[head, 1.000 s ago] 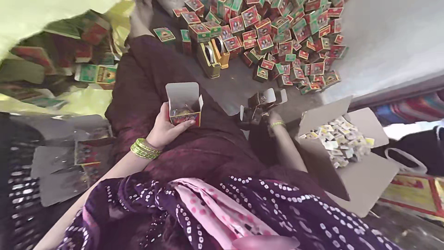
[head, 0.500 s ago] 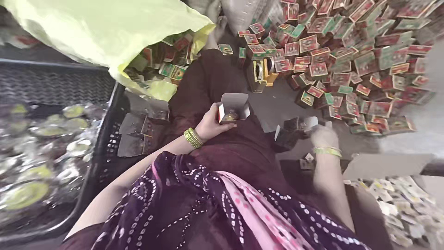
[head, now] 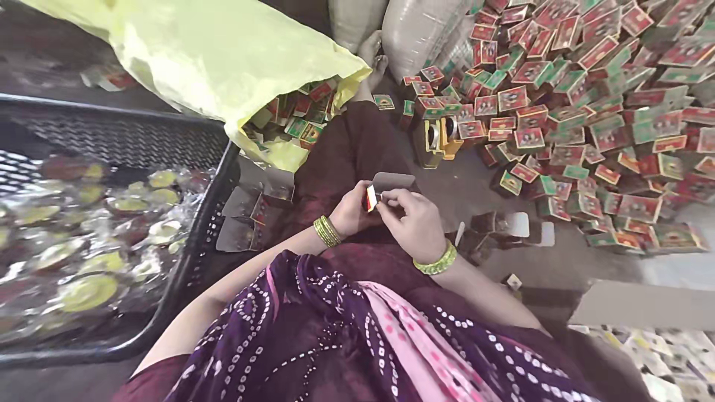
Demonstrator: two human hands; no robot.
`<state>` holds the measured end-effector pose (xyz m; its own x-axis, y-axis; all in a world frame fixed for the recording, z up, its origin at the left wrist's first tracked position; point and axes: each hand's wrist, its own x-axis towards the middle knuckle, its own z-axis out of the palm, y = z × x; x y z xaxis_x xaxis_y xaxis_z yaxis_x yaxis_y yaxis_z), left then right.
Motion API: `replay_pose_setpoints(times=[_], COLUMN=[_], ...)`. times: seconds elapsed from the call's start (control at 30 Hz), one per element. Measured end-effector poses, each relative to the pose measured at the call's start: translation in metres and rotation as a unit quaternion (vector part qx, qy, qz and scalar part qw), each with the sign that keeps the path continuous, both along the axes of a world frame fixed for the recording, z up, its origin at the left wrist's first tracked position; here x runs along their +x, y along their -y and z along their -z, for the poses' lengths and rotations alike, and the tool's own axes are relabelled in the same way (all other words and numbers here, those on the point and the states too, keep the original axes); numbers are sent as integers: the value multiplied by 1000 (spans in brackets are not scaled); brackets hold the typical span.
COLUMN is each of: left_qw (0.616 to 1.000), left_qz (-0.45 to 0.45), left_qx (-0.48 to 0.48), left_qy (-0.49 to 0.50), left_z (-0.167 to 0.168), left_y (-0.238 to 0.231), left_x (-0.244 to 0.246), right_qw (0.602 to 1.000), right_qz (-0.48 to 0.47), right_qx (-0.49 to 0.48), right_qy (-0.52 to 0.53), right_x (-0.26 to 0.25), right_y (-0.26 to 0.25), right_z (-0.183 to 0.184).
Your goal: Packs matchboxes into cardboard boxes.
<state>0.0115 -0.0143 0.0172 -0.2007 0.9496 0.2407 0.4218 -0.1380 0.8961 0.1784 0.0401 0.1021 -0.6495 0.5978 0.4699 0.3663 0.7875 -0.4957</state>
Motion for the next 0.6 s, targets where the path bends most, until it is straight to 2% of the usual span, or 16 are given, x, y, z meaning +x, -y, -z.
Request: replay_pose_setpoints(times=[0.1,0.2,0.37,0.47,0.53,0.57,0.6], left_qw=[999,999,993,962,955,961,983], left_qz=[15,31,45,62,72,76,68], left_qx=[8,-9,-52,-81,-73,-48,-4], left_qy=[-33,-34,93,252,278,260,170], left_z=[5,9,11,10,9,10,12], left_y=[-3,-5,-7,-8,-8,-7,-6], left_x=[-2,-2,0,3,4,5,3], right_qw=[996,981,963,952,945,947,954], right_qz=[-52,-117,-133,-146,-161,-171,-176], right_qx=[74,118,136,126,116,109,103], right_qy=[23,97,190,239,259,250,218], right_x=[1,0,-8,-14,-16,-14,-11], right_y=[0,-2,-9,-14,-17,-20,-24], right_z=[6,9,5,0,-1,-3,-3])
